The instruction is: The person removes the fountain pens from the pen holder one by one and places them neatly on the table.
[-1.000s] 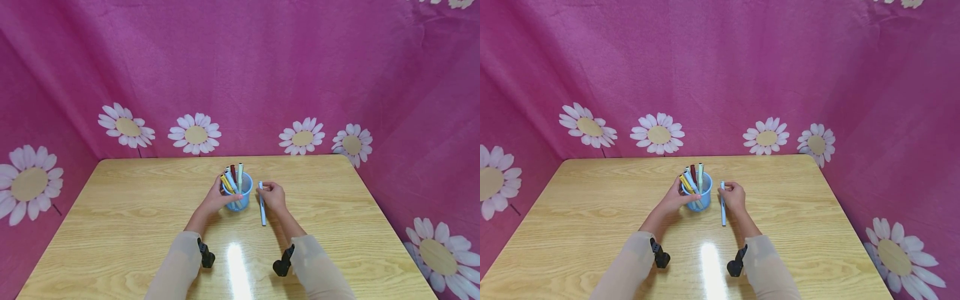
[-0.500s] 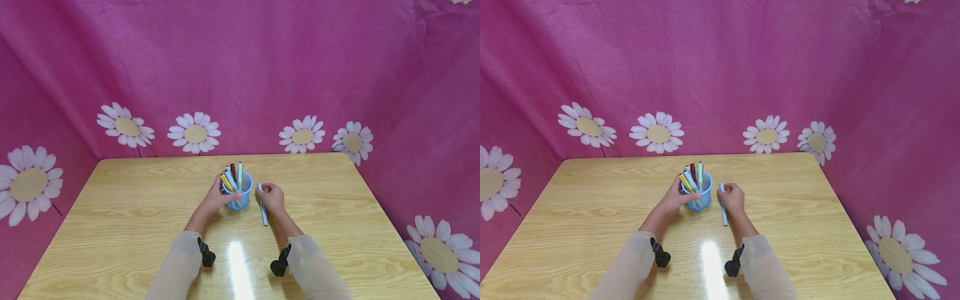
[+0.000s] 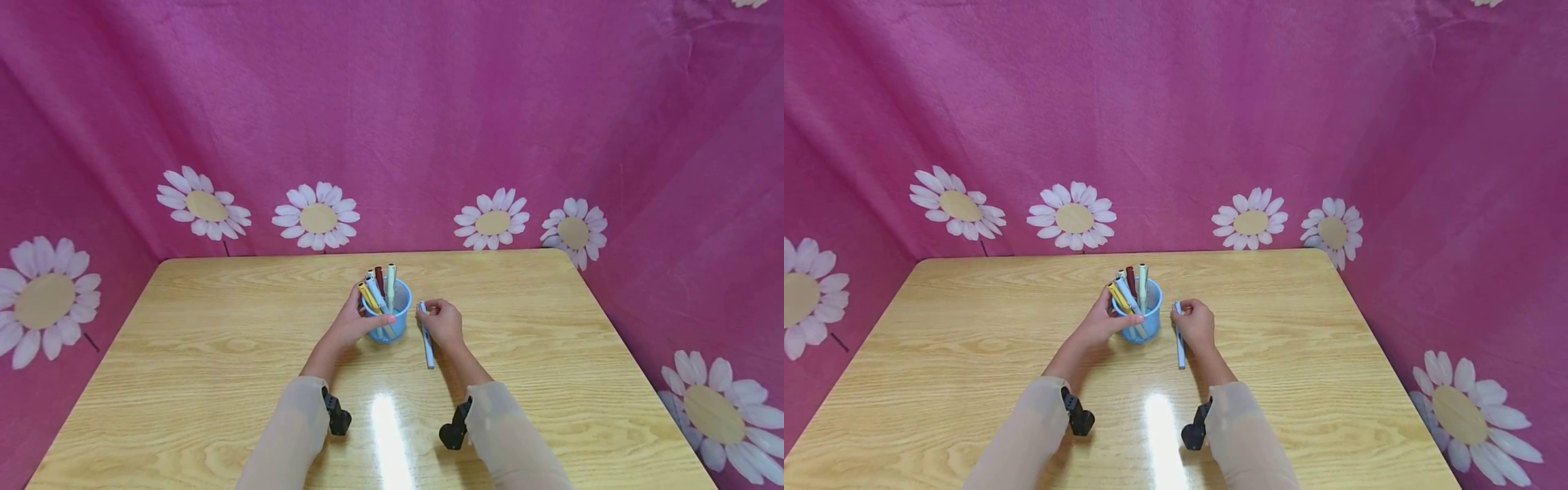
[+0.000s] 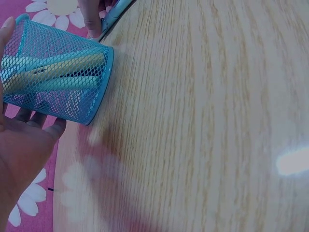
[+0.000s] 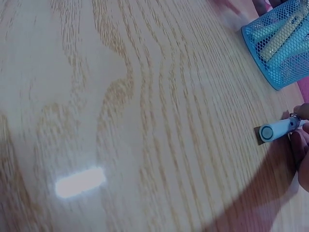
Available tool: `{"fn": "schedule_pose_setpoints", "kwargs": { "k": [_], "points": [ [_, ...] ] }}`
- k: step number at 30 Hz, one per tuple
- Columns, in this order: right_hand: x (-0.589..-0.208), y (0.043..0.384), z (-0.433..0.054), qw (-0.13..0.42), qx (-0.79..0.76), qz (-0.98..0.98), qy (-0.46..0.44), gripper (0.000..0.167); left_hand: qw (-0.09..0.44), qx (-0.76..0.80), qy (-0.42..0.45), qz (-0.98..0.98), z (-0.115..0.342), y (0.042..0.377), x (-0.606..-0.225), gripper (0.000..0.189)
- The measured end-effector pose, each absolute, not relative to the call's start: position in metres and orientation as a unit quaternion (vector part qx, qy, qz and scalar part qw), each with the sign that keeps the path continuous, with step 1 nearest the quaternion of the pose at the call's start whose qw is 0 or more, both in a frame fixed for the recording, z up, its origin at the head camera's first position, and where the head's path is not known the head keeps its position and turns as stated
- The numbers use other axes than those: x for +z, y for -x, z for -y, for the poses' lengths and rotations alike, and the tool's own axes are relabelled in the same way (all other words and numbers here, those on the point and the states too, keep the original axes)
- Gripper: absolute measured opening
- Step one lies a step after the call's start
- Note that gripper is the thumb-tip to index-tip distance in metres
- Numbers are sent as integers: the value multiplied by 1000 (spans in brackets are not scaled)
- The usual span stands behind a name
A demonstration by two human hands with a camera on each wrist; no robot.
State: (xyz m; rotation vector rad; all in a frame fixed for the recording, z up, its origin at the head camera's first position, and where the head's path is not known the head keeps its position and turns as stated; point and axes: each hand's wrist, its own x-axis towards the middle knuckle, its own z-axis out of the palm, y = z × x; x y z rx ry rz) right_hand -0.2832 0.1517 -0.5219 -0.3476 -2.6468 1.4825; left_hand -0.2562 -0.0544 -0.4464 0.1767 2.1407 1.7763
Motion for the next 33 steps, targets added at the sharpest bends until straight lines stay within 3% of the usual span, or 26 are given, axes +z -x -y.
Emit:
{"fn": "schedule_pose_setpoints", "kwargs": {
  "k": [13,33],
  "points": [
    [-518,282,-152,41,510,852,116,28,154,630,-58,-759,53,273,-478,93],
    [-503,279,-160,21,535,835,129,33,136,635,-58,-759,51,274,-485,94]
  ]
}}
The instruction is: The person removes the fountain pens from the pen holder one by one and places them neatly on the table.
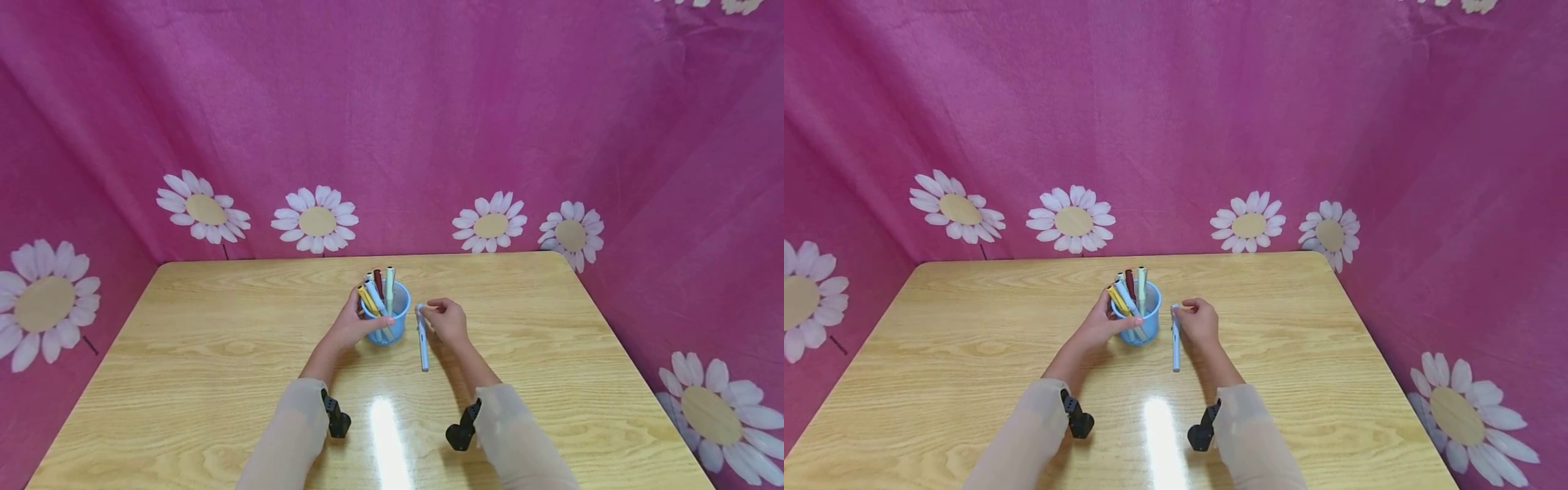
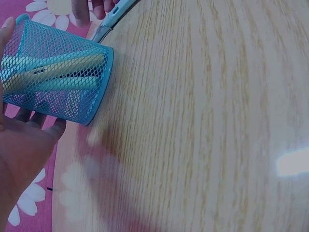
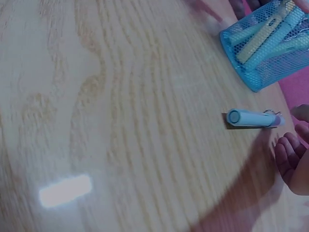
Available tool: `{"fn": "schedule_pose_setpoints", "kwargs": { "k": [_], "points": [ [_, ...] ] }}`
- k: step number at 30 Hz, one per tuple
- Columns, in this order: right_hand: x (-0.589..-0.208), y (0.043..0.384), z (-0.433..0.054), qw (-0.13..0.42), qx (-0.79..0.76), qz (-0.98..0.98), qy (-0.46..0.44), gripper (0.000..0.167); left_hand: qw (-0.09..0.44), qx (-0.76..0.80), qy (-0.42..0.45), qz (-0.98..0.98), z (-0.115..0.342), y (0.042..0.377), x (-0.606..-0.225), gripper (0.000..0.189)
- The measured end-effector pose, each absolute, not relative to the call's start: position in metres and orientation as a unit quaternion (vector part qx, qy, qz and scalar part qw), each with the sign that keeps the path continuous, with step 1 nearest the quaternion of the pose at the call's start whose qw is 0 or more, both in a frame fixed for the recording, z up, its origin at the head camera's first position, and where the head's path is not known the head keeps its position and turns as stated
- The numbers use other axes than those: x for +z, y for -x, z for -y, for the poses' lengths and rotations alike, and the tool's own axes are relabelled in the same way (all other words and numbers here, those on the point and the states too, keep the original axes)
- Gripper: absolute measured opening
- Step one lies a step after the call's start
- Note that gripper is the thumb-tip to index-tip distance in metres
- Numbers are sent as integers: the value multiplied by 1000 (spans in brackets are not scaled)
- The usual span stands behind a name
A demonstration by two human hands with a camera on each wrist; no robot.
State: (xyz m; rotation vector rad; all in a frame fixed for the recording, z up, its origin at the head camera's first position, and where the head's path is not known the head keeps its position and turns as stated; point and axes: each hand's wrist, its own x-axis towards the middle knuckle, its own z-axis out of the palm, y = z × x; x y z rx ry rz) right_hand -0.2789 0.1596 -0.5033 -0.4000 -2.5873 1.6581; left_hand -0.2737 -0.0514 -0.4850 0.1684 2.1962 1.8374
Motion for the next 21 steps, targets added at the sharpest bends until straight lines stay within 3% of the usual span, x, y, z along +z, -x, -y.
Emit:
{"fn": "schedule_pose_setpoints", "kwargs": {
  "k": [21],
  "points": [
    [-460,286,-154,36,586,805,86,38,143,619,-40,-772,48,272,-484,91]
  ]
}}
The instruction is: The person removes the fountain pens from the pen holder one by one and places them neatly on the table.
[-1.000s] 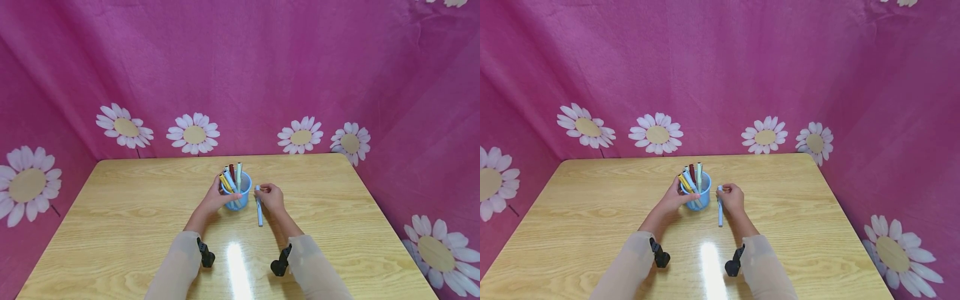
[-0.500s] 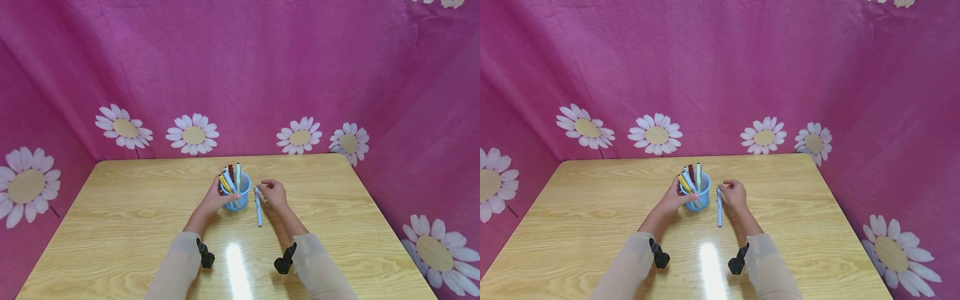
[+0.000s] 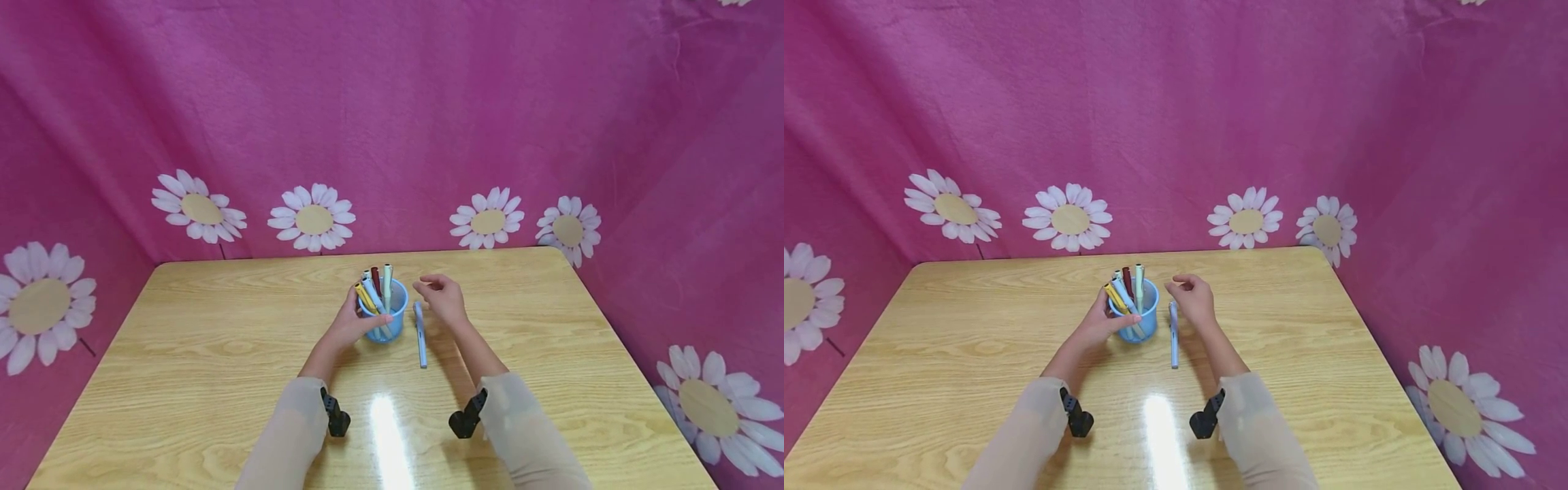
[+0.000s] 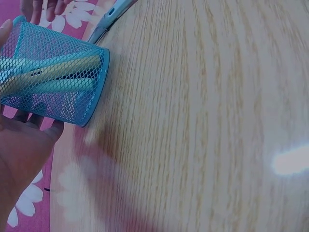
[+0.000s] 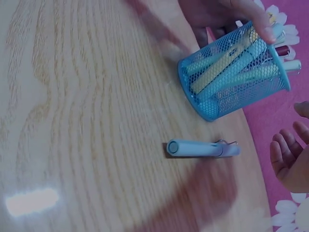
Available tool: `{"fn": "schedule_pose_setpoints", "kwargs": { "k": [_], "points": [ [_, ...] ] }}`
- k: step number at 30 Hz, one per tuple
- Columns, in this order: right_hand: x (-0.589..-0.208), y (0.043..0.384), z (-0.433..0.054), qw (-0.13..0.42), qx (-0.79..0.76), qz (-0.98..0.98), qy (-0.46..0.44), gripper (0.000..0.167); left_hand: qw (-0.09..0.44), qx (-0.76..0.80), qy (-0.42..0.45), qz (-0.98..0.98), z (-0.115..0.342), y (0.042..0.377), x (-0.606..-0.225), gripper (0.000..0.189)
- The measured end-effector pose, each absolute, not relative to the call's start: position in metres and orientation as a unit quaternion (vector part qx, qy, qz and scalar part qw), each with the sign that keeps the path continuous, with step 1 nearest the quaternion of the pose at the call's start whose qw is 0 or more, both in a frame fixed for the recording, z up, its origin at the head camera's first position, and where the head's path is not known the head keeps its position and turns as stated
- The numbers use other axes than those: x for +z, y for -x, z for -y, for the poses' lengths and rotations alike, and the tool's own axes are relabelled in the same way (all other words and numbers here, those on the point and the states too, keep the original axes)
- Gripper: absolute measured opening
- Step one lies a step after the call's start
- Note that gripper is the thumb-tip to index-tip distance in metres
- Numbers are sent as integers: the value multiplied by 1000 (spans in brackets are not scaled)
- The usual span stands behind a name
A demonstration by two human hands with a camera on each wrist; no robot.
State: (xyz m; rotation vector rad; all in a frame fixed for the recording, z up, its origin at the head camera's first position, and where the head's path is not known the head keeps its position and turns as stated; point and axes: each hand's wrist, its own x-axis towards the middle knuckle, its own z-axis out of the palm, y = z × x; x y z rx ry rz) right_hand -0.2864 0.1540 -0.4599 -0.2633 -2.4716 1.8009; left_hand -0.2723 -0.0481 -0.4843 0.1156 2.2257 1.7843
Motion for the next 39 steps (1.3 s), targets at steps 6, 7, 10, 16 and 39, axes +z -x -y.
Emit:
{"fn": "schedule_pose_setpoints", "kwargs": {
  "k": [6,7,10,16,39],
  "points": [
    [-451,287,-149,53,579,811,70,34,144,615,-33,-774,48,274,-484,91],
    [-449,288,-148,55,579,810,67,34,145,615,-30,-775,48,274,-484,92],
    [-446,289,-146,58,580,811,60,32,146,615,-30,-774,49,274,-483,92],
    [-440,291,-141,48,587,807,53,36,145,618,-32,-772,49,274,-485,91],
    [-436,295,-117,51,588,806,35,33,154,638,-45,-753,50,273,-481,91]
  ]
}}
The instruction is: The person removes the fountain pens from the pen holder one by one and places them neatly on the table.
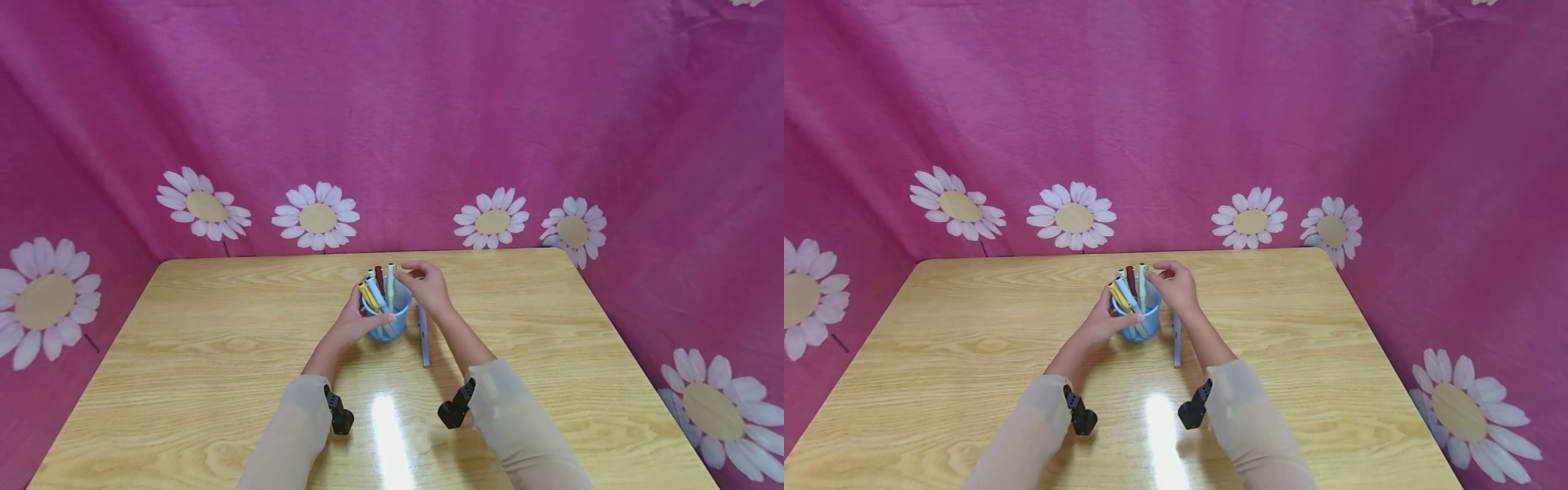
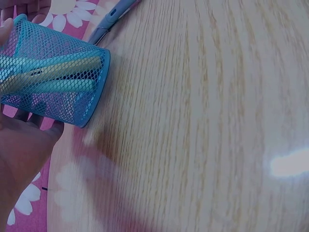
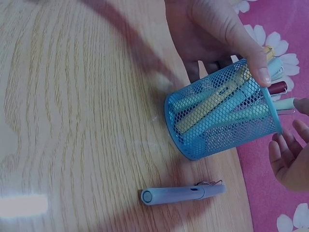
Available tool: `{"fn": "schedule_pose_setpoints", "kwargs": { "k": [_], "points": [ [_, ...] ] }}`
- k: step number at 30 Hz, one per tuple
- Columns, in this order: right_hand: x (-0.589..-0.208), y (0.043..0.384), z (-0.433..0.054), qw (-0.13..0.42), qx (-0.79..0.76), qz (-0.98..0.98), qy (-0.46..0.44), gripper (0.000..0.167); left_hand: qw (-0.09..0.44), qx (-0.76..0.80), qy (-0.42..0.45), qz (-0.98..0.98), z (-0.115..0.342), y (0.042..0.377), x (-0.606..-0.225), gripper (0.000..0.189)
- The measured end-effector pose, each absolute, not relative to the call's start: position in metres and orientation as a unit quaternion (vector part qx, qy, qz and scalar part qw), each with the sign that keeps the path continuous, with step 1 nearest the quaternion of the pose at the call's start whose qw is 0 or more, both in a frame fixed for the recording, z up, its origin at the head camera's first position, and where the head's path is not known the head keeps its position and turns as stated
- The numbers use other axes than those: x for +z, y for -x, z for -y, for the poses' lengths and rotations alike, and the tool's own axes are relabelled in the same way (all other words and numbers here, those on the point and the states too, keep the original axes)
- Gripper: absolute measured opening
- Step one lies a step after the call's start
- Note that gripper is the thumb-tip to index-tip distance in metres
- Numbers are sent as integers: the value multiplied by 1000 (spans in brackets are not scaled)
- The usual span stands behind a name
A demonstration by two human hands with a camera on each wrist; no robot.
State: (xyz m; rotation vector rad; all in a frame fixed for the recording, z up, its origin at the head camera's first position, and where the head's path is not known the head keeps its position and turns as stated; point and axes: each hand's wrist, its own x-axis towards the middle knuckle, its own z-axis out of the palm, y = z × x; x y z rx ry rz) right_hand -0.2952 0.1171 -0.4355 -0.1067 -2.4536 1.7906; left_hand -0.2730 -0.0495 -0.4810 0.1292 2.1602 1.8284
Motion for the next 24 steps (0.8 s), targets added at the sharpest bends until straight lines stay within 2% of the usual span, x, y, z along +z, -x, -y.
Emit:
{"fn": "schedule_pose_setpoints", "kwargs": {
  "k": [10,24],
  "points": [
    [-443,299,-115,36,580,813,30,34,144,651,-48,-744,47,274,-485,87],
    [-449,301,-110,15,563,826,18,35,149,633,-37,-759,48,274,-482,92]
  ]
}}
